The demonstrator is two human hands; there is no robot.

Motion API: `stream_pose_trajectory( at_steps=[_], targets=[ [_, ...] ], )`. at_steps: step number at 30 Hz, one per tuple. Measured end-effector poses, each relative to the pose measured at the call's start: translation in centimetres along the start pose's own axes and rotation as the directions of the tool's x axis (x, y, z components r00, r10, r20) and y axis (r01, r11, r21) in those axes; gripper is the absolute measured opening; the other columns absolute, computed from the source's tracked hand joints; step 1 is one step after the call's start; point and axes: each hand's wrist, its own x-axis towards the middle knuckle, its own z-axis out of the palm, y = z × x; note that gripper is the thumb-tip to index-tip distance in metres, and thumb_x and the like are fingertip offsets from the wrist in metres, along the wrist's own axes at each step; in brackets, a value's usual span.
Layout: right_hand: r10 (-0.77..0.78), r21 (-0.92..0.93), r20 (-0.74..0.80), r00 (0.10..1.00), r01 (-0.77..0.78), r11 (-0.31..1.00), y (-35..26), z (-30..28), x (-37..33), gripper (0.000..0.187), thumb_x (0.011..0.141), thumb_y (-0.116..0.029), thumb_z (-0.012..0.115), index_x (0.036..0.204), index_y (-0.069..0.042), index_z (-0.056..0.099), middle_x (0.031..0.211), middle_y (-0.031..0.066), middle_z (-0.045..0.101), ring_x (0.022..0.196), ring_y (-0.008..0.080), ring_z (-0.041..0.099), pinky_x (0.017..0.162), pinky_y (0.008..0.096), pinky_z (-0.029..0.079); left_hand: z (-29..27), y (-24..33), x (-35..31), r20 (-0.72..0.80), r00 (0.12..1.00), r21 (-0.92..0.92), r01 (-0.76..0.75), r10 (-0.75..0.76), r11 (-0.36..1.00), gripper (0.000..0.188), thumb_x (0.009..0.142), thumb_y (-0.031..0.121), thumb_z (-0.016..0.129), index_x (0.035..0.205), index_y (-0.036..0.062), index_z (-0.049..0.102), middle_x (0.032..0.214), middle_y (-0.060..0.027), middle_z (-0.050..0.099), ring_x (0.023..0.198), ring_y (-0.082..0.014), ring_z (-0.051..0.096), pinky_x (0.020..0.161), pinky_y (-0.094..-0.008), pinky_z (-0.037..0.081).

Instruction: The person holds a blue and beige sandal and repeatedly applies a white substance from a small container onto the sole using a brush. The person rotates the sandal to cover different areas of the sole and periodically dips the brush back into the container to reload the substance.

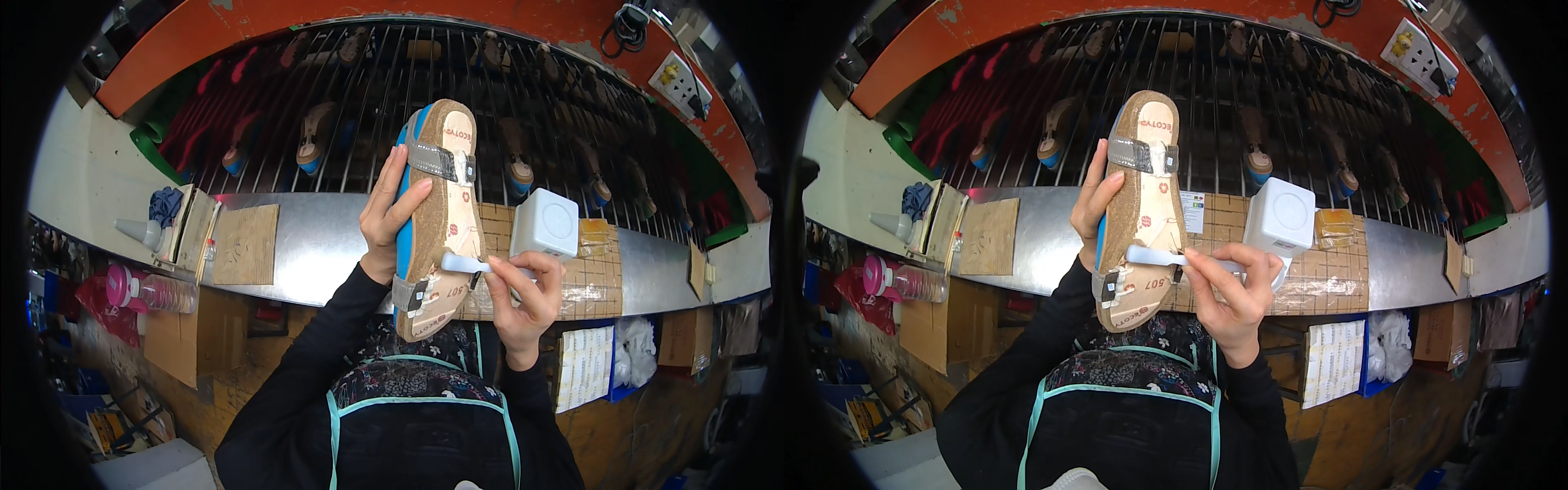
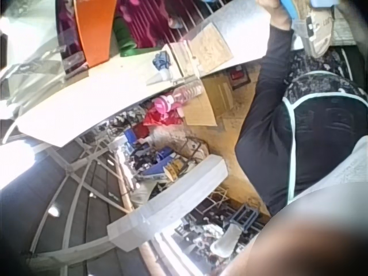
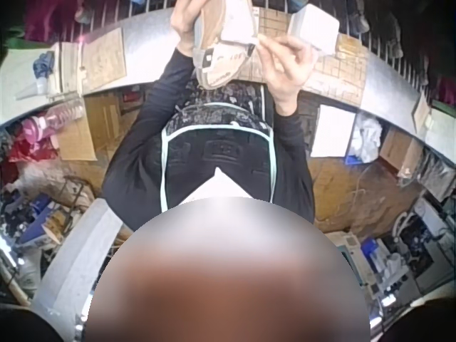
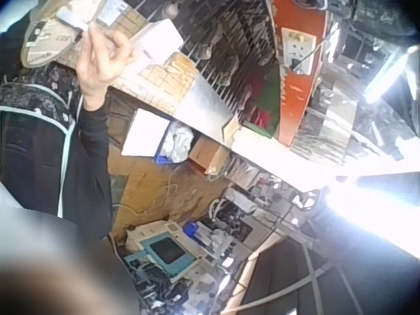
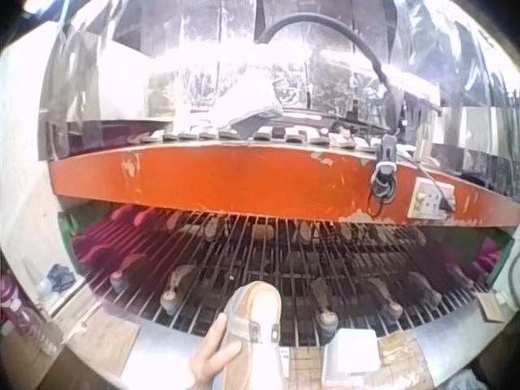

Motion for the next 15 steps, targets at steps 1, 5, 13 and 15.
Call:
stream_pose_trajectory(
  at_steps=[1, 5, 13, 15],
  targets=[
    [0.05, 0.027, 0.016, 0.999, -0.051, 0.998, 0.0, 0.0, 0.1, 0.026, 0.07, -0.006, 0.082, 0.095, -0.013, 0.078, 0.091, 0.0034, 0.059, 0.082, 0.0177, 0.052, 0.075, 0.0299, 0.036, 0.0, -0.1, 0.0, 0.003, 1.0, -0.008, 0.013, -0.013, 1.0, 0.05, 0.072, 0.021, 0.083, 0.117, 0.0174, 0.061, 0.137, -0.0253, 0.051, 0.124, -0.0427, 0.053, 0.101, -0.0481, 0.049],
    [0.144, 0.071, -0.053, 0.988, -0.14, 0.988, 0.5, 0.3, 1.1, 0.025, 0.07, -0.006, 0.081, 0.094, -0.012, 0.078, 0.09, 0.0032, 0.059, 0.083, 0.0175, 0.053, 0.075, 0.0305, 0.035, 0.3, -0.2, -0.4, -0.017, 1.0, -0.067, 0.001, -0.003, 0.998, 0.052, 0.071, 0.02, 0.083, 0.117, 0.0185, 0.06, 0.137, -0.0255, 0.051, 0.125, -0.0426, 0.052, 0.101, -0.0484, 0.049],
    [0.109, 0.006, 0.016, 0.994, -0.109, 0.994, 0.0, -0.3, 0.8, 0.026, 0.069, -0.005, 0.081, 0.094, -0.013, 0.077, 0.089, 0.0029, 0.059, 0.082, 0.0167, 0.053, 0.074, 0.03, 0.034, 0.0, -0.4, -0.7, -0.028, 0.998, -0.055, -0.057, 0.055, 0.997, 0.048, 0.073, 0.022, 0.081, 0.116, 0.02, 0.061, 0.137, -0.0252, 0.051, 0.125, -0.0433, 0.052, 0.101, -0.0501, 0.048],
    [0.07, -0.005, 0.01, 0.998, -0.07, 0.998, -0.1, -0.3, 0.5, 0.028, 0.068, -0.005, 0.081, 0.094, -0.014, 0.077, 0.089, 0.0024, 0.059, 0.081, 0.0168, 0.052, 0.074, 0.0301, 0.034, -0.1, -0.3, -0.6, -0.024, 0.998, -0.045, -0.053, 0.052, 0.998, 0.046, 0.074, 0.023, 0.08, 0.116, 0.0198, 0.061, 0.137, -0.0253, 0.051, 0.125, -0.0435, 0.052, 0.101, -0.0502, 0.048]
  ],
)
